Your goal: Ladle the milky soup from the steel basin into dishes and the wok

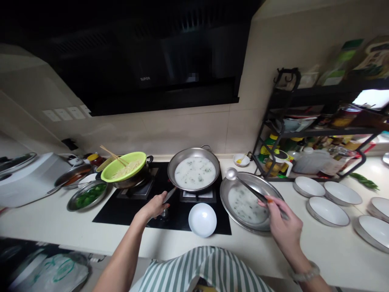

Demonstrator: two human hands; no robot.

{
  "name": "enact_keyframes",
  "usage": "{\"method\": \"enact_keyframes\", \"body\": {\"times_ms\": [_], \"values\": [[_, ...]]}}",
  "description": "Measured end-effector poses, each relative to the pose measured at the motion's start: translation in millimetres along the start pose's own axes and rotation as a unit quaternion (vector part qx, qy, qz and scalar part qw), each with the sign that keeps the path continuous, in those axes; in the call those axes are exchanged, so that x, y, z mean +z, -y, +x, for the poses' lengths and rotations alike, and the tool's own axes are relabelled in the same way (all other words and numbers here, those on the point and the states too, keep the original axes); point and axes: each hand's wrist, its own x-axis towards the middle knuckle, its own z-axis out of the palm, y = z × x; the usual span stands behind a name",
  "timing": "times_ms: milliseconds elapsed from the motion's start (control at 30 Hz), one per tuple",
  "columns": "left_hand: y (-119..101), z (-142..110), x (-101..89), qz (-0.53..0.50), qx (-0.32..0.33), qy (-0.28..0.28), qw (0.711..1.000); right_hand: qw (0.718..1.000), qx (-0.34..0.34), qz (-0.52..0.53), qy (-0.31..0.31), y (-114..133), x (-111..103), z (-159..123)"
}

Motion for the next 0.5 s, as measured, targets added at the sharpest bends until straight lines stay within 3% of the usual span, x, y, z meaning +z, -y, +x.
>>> {"method": "enact_keyframes", "body": {"times_ms": [67, 167, 333, 500], "values": [[0.4, 0.1, 0.5, -0.008, 0.001, -0.001, 1.0, 0.999, 0.021, 0.033, 0.018, 17.7, 17.5, 4.2], [0.4, 0.2, 1.0, -0.013, 0.003, -0.002, 1.0, 0.993, 0.001, 0.054, 0.108, 28.5, 48.7, 7.0], [-0.3, 0.5, 0.7, 0.0, 0.002, -0.002, 1.0, 0.972, -0.032, 0.114, 0.202, 19.9, 98.2, 6.0], [-0.3, -0.2, 0.0, 0.011, 0.006, -0.015, 1.0, 0.957, -0.021, 0.162, 0.24, 9.4, 122.0, 5.5]]}}
